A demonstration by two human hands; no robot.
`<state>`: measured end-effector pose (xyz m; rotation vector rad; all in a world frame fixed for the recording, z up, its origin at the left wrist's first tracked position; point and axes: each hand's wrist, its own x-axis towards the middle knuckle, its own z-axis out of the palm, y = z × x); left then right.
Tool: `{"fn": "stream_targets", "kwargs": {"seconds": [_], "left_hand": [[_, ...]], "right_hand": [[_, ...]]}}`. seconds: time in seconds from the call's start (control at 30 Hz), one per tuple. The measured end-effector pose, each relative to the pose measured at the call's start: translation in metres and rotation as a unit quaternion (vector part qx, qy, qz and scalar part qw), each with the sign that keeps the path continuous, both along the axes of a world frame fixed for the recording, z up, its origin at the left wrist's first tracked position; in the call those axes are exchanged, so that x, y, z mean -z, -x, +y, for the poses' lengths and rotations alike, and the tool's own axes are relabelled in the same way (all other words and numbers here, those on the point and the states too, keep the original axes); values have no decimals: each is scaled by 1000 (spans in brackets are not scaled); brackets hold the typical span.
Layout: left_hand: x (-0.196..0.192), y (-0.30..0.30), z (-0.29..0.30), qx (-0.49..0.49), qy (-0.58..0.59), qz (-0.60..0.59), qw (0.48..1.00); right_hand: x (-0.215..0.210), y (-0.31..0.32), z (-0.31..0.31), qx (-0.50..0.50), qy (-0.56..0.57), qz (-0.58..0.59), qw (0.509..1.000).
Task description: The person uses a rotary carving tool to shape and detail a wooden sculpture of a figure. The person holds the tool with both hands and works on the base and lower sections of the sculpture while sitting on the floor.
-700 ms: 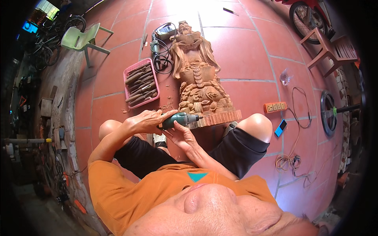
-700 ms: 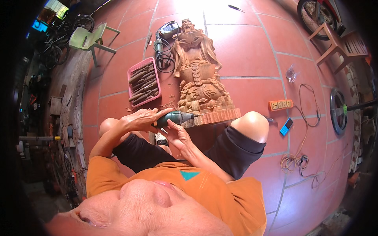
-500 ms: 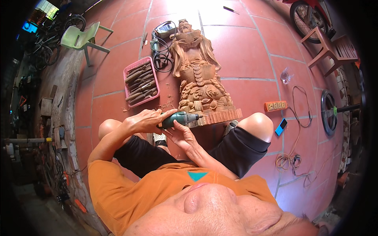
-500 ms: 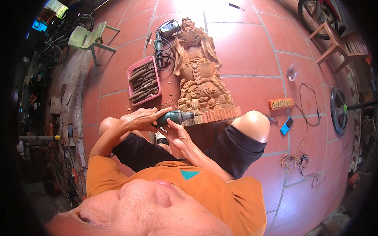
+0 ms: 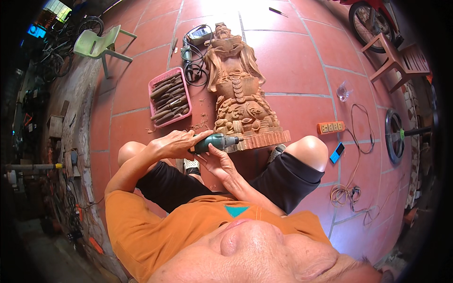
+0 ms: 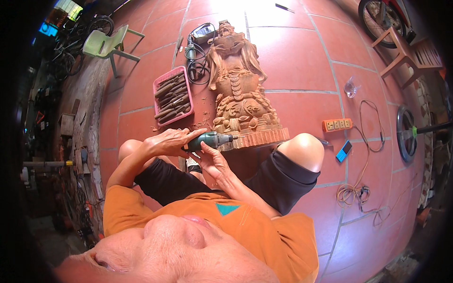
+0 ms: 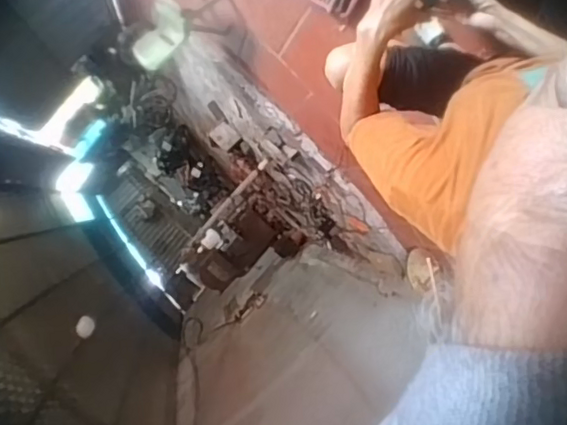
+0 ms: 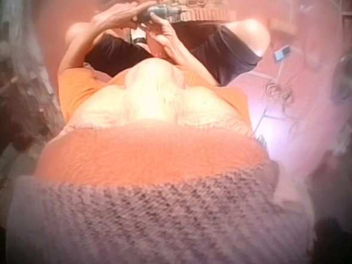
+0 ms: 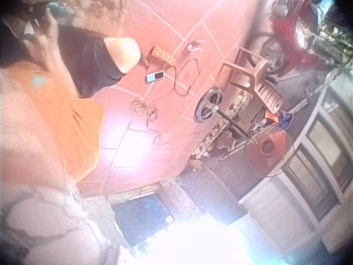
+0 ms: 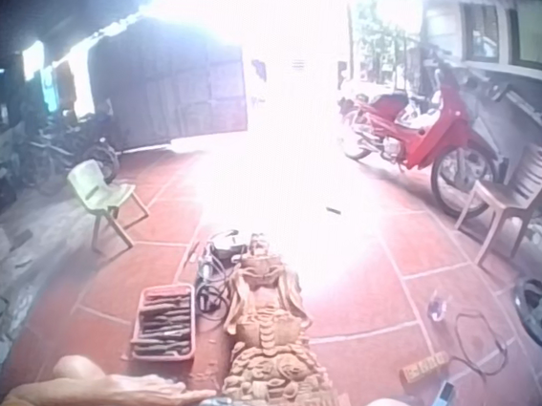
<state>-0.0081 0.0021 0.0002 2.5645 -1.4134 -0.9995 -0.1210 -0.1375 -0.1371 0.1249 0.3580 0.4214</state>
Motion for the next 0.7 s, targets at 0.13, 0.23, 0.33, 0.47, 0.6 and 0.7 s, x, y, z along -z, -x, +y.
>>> {"fn": "stream_targets", "kwargs": {"seconds": [0.13, 0.23, 0.33, 0.47, 0.6, 0.7], "left_hand": [[-1, 1, -1, 2, -7, -5, 1000], [-2, 1, -1, 3, -5, -5, 1000], [-2, 2, -2, 3, -5, -6, 1000], [-3, 3, -3, 3, -10, -7, 1000], [-2, 2, -1, 0, -10, -3, 1000], [-4, 1, -2, -1, -12, -2, 1000]], "right_hand": [[-2, 0, 0, 0, 3, -1, 1000], [-1, 0, 1, 4, 4, 0, 1000], [0, 1, 0, 3, 1, -3, 1000], [1, 1, 1, 5, 5, -2, 1000], [-2, 1, 1, -2, 2, -6, 1000], [-4, 0, 2, -1, 4, -7, 1000]]}}
